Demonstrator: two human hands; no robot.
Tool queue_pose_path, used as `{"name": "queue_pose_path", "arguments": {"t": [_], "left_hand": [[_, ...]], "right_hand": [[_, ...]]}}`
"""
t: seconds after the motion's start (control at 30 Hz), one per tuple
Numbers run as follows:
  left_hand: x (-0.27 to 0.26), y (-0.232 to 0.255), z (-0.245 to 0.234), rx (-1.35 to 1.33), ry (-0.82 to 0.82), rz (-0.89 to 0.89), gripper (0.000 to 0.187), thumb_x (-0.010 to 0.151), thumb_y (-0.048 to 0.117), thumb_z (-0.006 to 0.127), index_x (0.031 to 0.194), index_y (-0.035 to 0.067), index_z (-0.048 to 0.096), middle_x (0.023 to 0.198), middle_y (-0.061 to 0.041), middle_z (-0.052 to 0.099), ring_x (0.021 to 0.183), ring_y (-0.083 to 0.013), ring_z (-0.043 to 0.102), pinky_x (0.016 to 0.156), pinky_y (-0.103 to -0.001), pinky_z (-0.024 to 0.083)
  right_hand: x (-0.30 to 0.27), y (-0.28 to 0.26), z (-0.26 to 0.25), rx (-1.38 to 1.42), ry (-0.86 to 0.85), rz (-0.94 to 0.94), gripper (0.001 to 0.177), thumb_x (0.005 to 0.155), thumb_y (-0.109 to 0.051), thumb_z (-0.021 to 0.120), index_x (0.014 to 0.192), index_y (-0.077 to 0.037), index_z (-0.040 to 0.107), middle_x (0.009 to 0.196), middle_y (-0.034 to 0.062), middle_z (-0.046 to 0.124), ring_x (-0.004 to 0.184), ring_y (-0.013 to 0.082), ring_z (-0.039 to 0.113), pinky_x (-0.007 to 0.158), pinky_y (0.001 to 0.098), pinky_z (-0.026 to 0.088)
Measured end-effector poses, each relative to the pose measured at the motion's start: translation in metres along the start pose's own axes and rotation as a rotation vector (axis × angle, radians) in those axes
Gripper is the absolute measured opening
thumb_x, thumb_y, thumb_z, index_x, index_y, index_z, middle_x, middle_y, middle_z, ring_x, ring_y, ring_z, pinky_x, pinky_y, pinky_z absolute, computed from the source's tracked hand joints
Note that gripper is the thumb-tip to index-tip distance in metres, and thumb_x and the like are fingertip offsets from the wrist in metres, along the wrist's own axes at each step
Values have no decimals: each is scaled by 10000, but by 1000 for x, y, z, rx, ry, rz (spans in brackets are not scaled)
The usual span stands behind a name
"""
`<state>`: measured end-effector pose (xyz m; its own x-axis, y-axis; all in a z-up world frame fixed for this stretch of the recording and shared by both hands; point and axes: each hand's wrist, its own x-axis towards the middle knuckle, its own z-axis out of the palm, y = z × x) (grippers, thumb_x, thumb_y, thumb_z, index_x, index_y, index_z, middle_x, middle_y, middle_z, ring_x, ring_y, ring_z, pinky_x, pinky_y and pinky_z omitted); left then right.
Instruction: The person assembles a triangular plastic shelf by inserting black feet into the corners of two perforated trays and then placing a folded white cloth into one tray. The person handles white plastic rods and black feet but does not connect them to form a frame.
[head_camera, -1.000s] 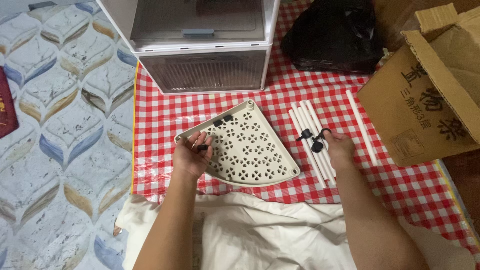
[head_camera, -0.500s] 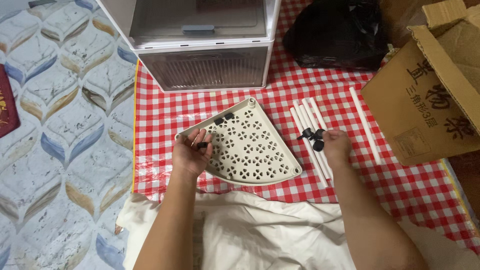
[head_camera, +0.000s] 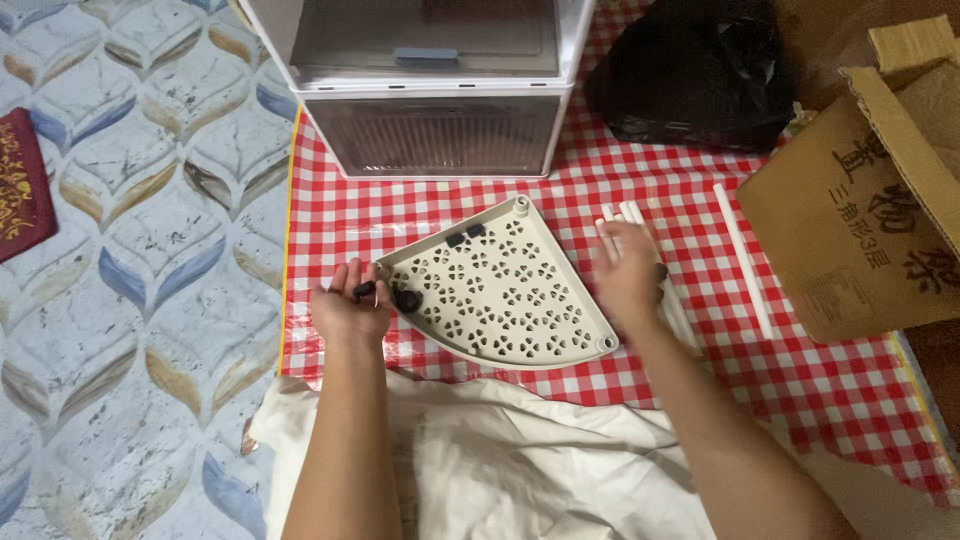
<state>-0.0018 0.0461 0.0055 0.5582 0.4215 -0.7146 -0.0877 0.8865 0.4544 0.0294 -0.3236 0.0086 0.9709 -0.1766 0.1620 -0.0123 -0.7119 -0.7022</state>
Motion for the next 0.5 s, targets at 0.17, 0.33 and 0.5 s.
{"name": "queue_pose_path", "arguments": {"t": [0.17,0.33,0.5], "left_hand": [[8,22,-14,-162,91,87,640,1051,568,194,1396,134,514,1374,-22,670,1186,-231,667,815,-356,492],[-1,48,-17,-263,85,76,680,1027,558,129,1392,165,547,1352,23,698,1185,-203,683,871,-399,509],[-19,45,-5,-218,-7,31,738,1039,549,81,1391,131,577,1341,-26,721,1207,-202,676,922,-394,489]], "right_hand": [[-47,-86,41,12,-448,-306,291,926,-161,672,1215,-126,678,1289,81,661,1166,244,639,1019,396,541],[-75,-125,88,-102,-774,-359,443,982,-246,654,1401,-167,531,1463,51,507,1348,297,446,1135,459,346],[-89,-137,123,-26,-632,-419,510,932,-155,635,1431,-206,545,1446,44,537,1308,310,492,1113,443,407]]}}
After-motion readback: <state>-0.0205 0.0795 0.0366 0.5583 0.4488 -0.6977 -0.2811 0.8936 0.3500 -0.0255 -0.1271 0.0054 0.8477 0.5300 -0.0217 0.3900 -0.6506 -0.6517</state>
